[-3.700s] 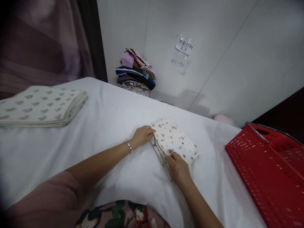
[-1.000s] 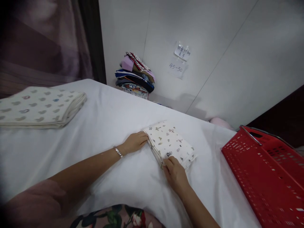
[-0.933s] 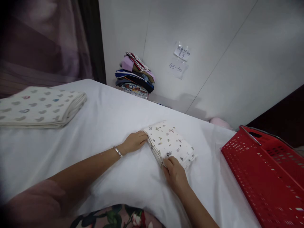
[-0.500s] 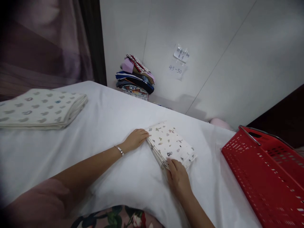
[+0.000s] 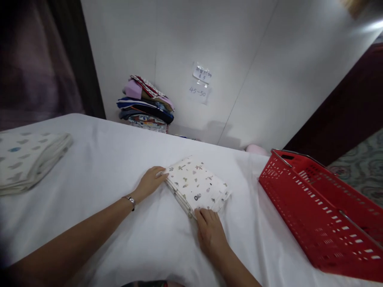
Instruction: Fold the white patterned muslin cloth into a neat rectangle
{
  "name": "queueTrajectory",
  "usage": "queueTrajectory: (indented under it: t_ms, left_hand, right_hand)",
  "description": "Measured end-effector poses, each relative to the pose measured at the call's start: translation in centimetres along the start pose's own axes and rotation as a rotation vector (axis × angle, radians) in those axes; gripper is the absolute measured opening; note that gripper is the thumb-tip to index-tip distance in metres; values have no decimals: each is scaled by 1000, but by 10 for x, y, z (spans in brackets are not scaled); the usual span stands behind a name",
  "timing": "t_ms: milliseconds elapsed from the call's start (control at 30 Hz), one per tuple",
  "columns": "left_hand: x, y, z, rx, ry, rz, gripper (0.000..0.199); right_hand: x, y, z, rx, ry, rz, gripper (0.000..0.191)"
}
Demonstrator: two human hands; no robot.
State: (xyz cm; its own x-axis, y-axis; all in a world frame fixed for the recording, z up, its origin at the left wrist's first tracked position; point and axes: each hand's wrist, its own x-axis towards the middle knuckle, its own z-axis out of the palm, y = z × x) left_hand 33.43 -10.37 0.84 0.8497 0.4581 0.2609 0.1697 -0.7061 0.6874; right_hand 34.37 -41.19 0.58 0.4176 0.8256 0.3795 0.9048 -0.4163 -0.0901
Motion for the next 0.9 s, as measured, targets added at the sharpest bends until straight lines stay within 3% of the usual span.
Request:
queueTrajectory:
  t_ms: [100, 233, 400, 667, 833, 900]
  left_hand:
    - [9, 6, 1, 87, -103, -146, 53]
    - [24, 16, 1, 167, -228, -235, 48]
    - [33, 23, 1, 193, -264, -268, 41]
    - [43, 27, 2, 138, -109, -217, 37]
    - [73, 15, -9, 100, 84, -183, 38]
    - [77, 4, -11, 122, 108, -218, 39]
  right_hand:
    - [-1, -1, 0, 22, -5, -1, 61]
    - [1, -3, 4, 24, 15, 19, 59]
    - [4, -5, 12, 5, 10, 64, 53]
    - [11, -15, 9, 35, -8, 109, 46]
    - [38, -38, 10, 171, -21, -71, 47]
    - [49, -46, 16, 184, -6, -152, 47]
